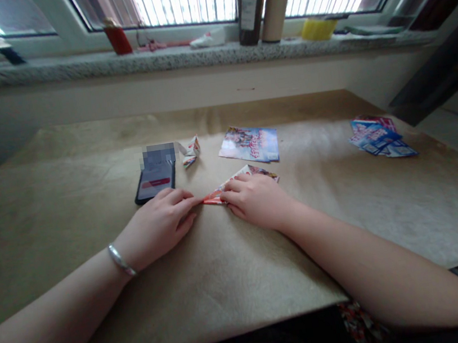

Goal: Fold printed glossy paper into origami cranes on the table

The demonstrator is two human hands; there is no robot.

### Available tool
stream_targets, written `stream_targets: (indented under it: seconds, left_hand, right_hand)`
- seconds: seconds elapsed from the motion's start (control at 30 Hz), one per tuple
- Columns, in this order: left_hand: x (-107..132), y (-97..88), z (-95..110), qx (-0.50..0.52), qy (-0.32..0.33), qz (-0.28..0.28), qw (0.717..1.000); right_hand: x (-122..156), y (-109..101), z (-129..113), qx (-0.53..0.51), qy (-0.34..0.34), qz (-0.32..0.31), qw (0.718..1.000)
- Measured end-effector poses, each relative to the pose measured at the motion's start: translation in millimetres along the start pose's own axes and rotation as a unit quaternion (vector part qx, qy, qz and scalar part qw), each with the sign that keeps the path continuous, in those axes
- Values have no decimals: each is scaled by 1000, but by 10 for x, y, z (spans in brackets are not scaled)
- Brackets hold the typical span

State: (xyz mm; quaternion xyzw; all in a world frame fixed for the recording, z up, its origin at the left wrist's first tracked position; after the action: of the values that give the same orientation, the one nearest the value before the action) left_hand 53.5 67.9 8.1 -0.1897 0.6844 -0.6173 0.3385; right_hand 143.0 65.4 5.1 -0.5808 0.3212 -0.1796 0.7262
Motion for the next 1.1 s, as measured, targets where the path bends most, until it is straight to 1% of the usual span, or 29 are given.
stream_targets:
  seconds: [0.13, 0.27, 0.4, 0.57, 0.67, 0.77, 0.9, 1.1]
  left_hand:
    - [13, 25, 64, 14, 40, 1, 999]
    - [19, 37, 142, 4, 84, 10, 996]
    - [21, 24, 184, 19, 107, 22, 994]
    - [9, 31, 210, 43, 116, 20, 992]
    - [-5, 32, 207, 51, 106, 16, 993]
    - [-12, 9, 213, 55, 101, 19, 993]
    - [-4, -9, 238, 50, 112, 19, 992]
    - [9, 26, 229, 59, 116, 15, 991]
  right_hand:
    - [3, -21, 1, 7, 2, -3, 1000]
    - [-4, -29, -5, 6, 0, 1, 1000]
    - [-6, 1, -2, 3, 1, -5, 1000]
    - [6, -2, 16, -6, 2, 4, 1000]
    - [13, -2, 33, -12, 3, 7, 1000]
    - [10, -3, 27, -24, -7, 16, 1000]
    - [-6, -1, 7, -47, -24, 31, 998]
    - [-14, 17, 10, -71, -31, 42, 996]
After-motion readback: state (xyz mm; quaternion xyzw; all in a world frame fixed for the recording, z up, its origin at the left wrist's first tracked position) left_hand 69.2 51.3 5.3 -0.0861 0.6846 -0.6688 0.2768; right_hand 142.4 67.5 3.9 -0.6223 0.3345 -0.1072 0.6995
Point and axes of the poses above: each hand's wrist, its own x-axis away from the middle knuckle, its own y-axis out of the palm, z = x × y, the point moved 10 cm from there along -x, towards the middle knuckle
